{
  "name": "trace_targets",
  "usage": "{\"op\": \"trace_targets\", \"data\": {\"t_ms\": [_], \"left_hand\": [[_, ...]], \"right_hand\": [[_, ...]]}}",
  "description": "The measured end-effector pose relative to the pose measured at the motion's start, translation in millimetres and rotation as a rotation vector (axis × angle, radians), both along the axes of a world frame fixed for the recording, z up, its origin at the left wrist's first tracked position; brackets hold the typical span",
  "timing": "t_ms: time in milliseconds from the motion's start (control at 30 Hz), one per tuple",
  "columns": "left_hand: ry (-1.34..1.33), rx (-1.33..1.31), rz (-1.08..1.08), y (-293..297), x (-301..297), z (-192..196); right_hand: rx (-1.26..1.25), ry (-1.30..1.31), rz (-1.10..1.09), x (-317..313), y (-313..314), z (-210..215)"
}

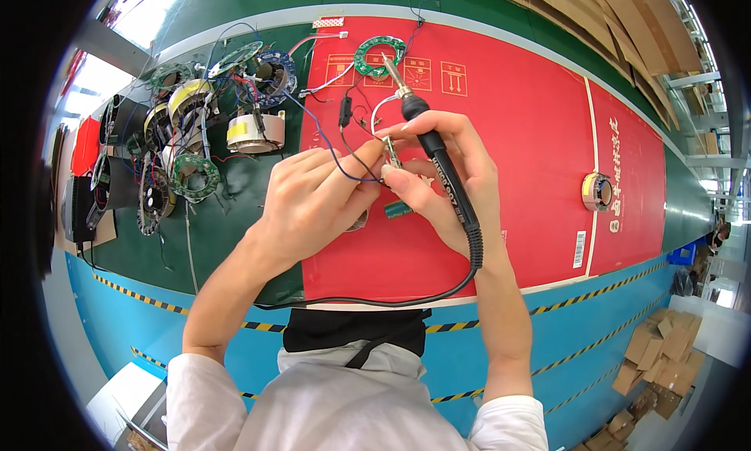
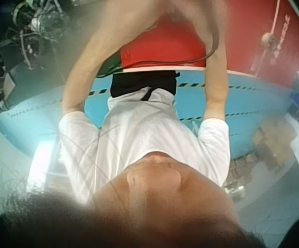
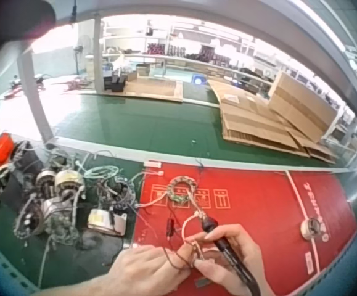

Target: The person is soldering components and wires onto circular circuit boards at a workbench.

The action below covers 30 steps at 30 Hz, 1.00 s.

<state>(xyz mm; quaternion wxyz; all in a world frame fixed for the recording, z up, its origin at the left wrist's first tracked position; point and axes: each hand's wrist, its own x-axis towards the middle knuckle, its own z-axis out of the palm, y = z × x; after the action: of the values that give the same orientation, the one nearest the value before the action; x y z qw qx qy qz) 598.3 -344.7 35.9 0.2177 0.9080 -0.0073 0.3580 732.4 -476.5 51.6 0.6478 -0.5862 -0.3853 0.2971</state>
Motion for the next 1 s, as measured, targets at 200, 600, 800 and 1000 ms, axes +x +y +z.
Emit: {"op": "trace_targets", "data": {"t_ms": [200,600,800,1000], "left_hand": [[-0.036,-0.039,0.043,-4,1,-7],[-0.004,-0.182,0.025,2,0,-9],[-0.034,-0.101,-0.005,1,2,-10],[-0.001,-0.158,0.081,2,1,-3]], "right_hand": [[0.051,0.061,-0.063,-5,-1,0],[0.119,-0.064,-0.106,-10,3,-4],[0.117,0.033,-0.133,-10,3,-4],[0.155,0.051,-0.087,-9,0,-5]]}}
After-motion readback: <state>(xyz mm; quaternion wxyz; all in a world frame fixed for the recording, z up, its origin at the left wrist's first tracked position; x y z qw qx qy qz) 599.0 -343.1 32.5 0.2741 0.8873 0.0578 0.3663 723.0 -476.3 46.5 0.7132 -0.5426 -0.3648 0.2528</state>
